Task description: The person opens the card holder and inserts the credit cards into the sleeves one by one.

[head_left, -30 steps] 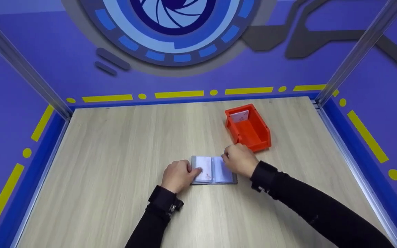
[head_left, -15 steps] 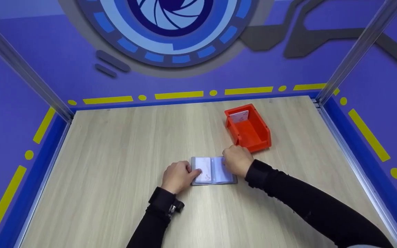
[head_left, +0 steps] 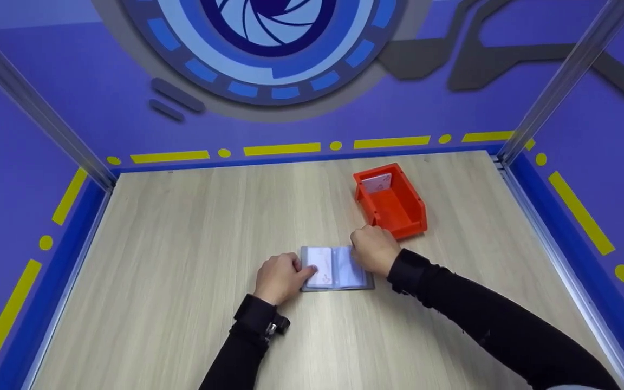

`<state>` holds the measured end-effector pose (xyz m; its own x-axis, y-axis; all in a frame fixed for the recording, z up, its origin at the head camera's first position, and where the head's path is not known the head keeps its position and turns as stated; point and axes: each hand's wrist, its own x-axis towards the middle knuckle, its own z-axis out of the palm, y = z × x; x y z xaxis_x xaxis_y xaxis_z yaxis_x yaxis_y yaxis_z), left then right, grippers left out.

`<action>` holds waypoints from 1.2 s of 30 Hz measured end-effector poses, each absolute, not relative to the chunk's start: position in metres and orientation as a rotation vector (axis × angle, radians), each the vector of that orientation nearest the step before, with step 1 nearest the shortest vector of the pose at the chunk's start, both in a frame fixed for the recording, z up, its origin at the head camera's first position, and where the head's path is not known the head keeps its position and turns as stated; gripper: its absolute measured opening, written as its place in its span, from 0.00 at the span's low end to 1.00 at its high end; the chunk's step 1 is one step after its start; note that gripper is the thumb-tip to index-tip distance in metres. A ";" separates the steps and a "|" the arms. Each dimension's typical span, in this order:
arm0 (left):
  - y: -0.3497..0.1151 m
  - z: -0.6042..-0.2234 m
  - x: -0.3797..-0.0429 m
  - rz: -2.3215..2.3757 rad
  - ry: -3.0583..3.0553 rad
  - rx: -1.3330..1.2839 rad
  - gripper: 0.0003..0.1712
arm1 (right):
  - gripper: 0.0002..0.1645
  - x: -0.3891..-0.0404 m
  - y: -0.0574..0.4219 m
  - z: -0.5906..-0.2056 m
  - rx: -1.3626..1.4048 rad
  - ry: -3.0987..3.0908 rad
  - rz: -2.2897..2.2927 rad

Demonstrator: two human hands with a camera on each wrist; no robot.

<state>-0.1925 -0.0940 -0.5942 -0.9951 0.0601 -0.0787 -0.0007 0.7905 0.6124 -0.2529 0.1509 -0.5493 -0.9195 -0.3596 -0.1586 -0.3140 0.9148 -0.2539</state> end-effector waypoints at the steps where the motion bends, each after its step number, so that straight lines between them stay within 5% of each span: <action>1: -0.094 -0.594 -0.192 0.986 2.883 0.046 0.26 | 0.09 -0.253 0.151 -0.549 -0.514 2.876 -0.331; 24: -0.093 -0.594 -0.192 0.994 2.881 0.047 0.25 | 0.16 -0.257 0.142 -0.535 -0.257 2.700 -0.596; 36: -0.094 -0.594 -0.193 1.013 2.880 0.068 0.22 | 0.15 -0.258 0.127 -0.527 -0.343 2.715 -0.713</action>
<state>-0.1925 -0.0938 -0.5938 -0.9952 0.0708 -0.0676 0.0128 0.7792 0.6266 -0.2581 0.1269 -0.5270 -0.9224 -0.3053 -0.2366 -0.1497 0.8473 -0.5096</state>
